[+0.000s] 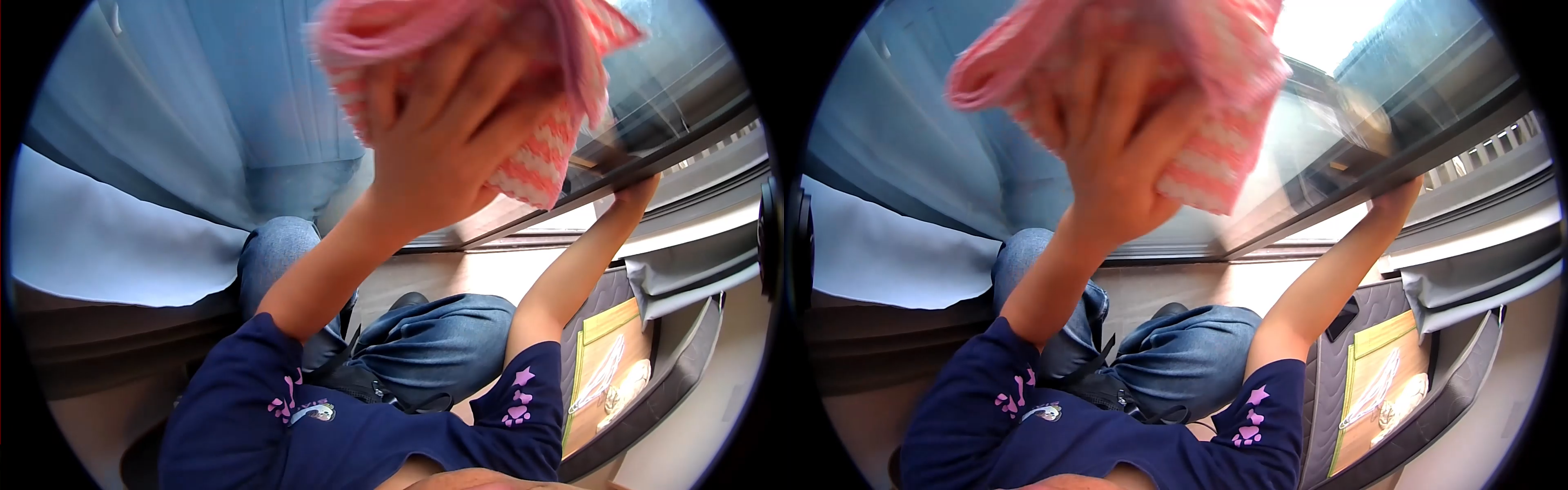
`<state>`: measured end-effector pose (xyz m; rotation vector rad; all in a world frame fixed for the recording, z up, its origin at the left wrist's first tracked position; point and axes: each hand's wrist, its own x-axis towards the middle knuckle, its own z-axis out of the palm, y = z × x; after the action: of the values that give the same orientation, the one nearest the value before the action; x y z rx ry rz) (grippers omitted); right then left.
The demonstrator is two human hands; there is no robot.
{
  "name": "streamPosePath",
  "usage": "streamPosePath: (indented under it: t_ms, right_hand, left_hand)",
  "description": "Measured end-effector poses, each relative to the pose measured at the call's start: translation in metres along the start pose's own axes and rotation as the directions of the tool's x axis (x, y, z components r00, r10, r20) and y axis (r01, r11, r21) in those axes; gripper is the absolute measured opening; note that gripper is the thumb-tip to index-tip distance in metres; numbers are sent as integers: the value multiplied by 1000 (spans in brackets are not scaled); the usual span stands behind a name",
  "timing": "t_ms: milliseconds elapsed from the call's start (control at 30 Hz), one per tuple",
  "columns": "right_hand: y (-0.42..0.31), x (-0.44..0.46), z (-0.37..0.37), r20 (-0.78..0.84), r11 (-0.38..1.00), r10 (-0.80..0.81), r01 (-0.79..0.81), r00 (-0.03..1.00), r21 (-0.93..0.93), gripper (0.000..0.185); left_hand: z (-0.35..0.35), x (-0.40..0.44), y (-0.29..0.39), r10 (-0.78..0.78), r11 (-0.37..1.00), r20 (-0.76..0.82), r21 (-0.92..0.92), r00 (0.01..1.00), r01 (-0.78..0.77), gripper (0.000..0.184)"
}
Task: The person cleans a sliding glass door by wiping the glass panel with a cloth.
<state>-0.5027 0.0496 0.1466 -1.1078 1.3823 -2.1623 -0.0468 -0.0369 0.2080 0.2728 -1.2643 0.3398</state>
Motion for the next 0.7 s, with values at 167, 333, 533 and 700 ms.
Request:
streamPosePath:
  t_ms: [167, 333, 533, 700]
  right_hand:
    - [0, 0, -2, 49, 999, -6, 4, 999, 34, 36]
    - [0, 1, -3, 71, 997, -7, 2, 997, 75, 36]
    - [-20, -20, 39, -164, 990, 51, -28, 985, 140, 36]
    - [-17, -17, 34, -141, 989, 35, -13, 989, 150, 36]
  left_hand:
    - [5, -4, 1, 15, 1000, -8, 22, 1000, -15, 42]
    - [-5, -9, -6, 35, 999, 2, 21, 999, -35, 41]
    - [-3, -20, -6, 52, 999, 30, 13, 998, -52, 40]
    - [0, -27, 0, 64, 998, 40, 22, 997, -65, 39]
